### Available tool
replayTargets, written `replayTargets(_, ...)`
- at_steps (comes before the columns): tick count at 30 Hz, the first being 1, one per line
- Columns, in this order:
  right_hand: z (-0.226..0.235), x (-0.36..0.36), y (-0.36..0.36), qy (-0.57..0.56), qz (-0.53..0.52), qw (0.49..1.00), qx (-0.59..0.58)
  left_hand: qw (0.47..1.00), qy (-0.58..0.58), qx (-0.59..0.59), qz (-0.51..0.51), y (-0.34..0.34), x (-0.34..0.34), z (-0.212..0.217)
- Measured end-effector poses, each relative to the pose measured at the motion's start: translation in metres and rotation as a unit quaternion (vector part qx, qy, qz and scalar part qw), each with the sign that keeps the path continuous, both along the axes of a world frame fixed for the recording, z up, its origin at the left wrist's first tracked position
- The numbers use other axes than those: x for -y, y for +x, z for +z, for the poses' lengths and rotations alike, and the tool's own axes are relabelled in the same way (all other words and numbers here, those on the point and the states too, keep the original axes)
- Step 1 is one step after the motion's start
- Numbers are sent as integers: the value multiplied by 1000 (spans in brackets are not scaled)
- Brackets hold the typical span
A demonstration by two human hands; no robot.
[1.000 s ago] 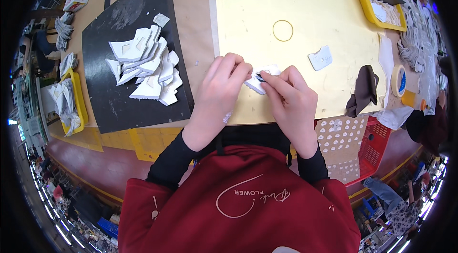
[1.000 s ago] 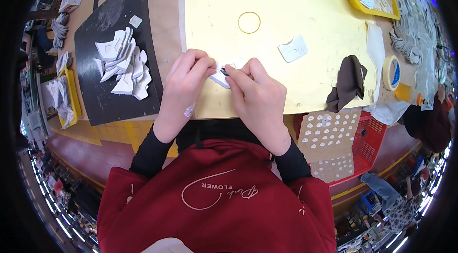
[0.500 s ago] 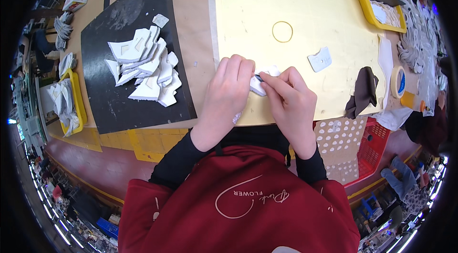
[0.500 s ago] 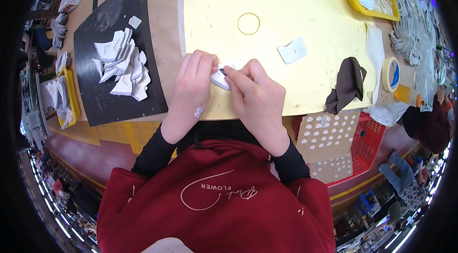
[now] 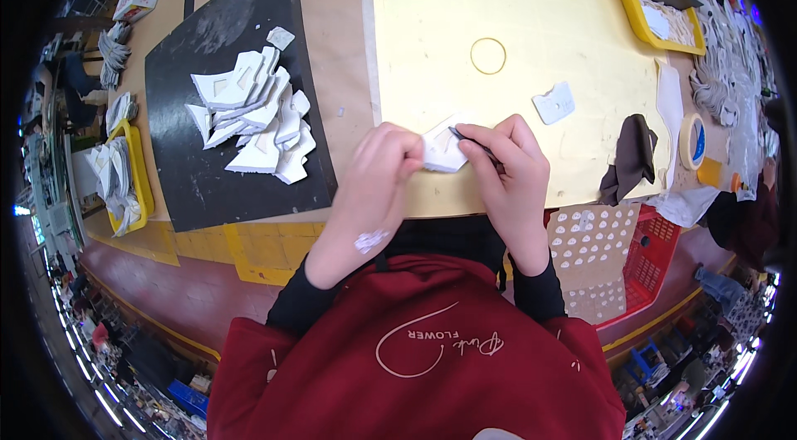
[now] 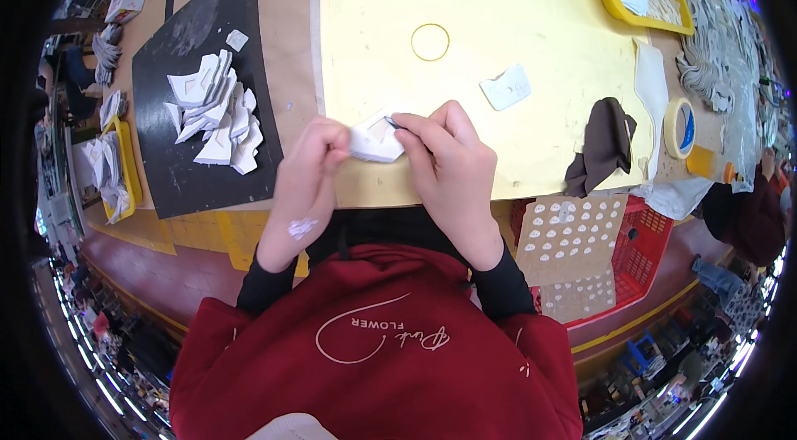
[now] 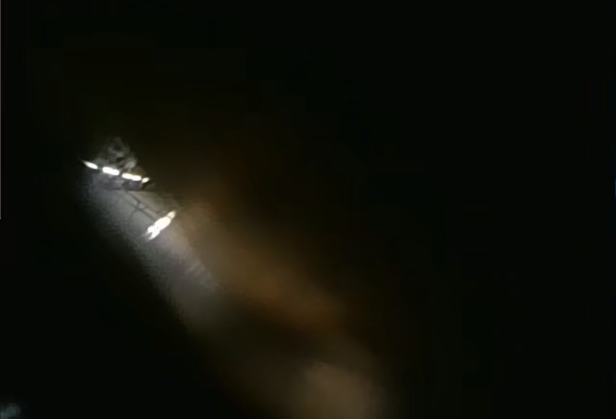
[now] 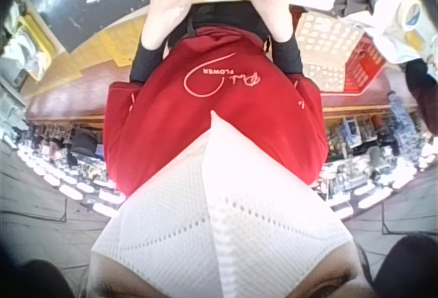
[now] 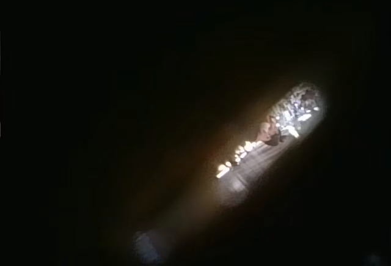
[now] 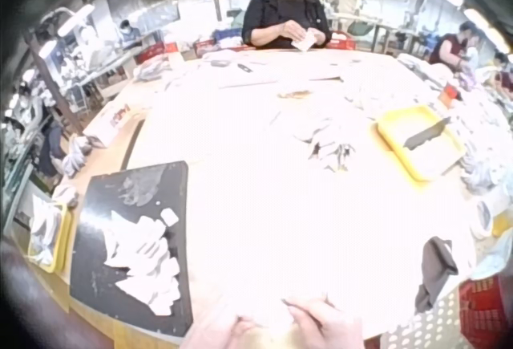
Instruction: The person uses a small knife to trim the edges of white fabric pieces at a workbench. They repeatedly pick up pieces, trim them, and place them into a yellow tray. The person also gathers and bundles trimmed pieces with a rubber band.
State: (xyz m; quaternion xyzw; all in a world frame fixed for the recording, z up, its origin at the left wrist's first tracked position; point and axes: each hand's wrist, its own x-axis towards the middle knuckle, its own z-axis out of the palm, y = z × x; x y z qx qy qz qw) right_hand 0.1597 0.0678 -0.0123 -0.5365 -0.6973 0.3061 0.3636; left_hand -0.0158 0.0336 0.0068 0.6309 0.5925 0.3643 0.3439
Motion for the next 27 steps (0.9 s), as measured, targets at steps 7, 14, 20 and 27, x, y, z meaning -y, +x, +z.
replayTargets(7,9,4,-2,-23,25,998,-53,997,-50,20,51,-6,-1,-14)
replayTargets(14,4,16,-14,5,72,997,24,995,-43,46,81,-1,-2,-18)
replayTargets(20,3,13,-25,19,60,996,67,994,-55,50,76,-1,-3,-17)
replayTargets(27,3,10,-28,26,63,996,51,987,-55,113,97,-5,3,-16)
